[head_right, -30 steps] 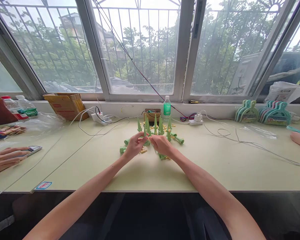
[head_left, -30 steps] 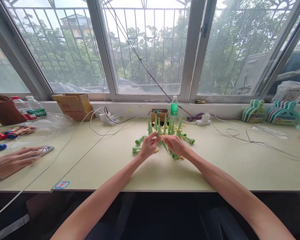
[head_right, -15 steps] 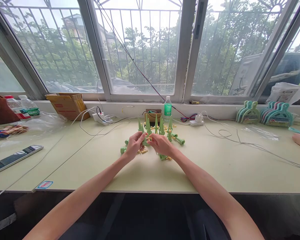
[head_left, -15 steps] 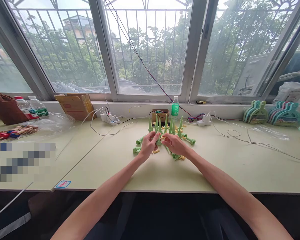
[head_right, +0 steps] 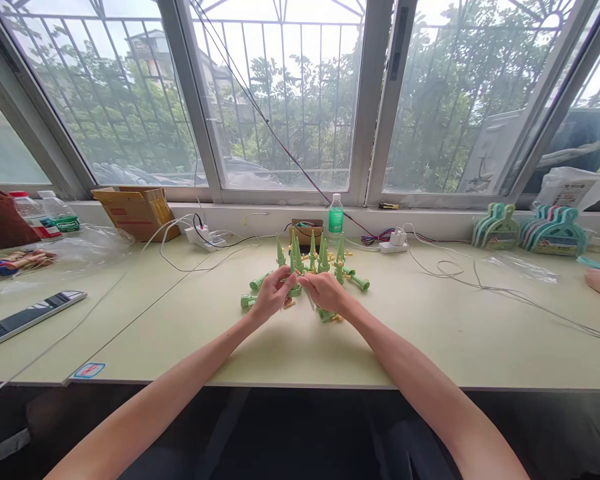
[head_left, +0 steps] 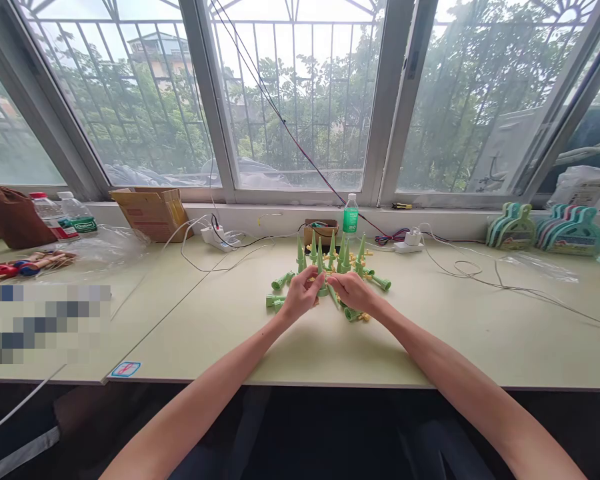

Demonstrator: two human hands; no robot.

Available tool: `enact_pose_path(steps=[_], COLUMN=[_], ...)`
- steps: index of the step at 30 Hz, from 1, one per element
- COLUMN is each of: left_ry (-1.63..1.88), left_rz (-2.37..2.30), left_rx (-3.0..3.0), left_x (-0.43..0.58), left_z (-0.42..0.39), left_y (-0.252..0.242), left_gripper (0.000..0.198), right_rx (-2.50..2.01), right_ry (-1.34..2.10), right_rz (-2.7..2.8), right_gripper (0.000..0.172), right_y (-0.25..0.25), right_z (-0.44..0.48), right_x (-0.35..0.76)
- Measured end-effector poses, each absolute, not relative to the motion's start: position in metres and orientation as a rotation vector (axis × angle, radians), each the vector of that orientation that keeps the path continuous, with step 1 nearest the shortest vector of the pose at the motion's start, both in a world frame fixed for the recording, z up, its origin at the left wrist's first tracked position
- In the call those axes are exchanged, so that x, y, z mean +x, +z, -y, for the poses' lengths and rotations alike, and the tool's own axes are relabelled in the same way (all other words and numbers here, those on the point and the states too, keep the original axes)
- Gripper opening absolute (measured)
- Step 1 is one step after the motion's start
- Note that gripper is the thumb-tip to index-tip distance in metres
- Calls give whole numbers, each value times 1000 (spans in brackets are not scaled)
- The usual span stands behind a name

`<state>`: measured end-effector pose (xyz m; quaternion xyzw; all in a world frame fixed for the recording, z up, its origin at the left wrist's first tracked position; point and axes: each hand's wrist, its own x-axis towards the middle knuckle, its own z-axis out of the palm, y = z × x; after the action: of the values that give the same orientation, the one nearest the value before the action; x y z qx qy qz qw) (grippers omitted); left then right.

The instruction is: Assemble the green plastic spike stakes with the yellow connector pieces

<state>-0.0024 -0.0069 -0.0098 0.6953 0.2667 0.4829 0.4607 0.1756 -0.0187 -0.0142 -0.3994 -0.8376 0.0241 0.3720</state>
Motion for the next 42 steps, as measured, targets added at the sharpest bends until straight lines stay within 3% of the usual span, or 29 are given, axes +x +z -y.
enact_pose_path(steps=[21,31,42], left_ry=[1338,1066,1012], left_rz=[-757,-649,-577], left_rx=[1580,1395,1455], left_x=[1,0,-3], left_z=[2,1,0], left_y=[-9,-9,-10], left_gripper=[37,43,42], right_rx=[-1002,-918,-982], right_ry=[2,15,70], right_rz=[2027,2040,2057], right_gripper=[34,29,30], right_y=[-14,-13,-15], right_z=[16,19,17], right_x=[176,175,181])
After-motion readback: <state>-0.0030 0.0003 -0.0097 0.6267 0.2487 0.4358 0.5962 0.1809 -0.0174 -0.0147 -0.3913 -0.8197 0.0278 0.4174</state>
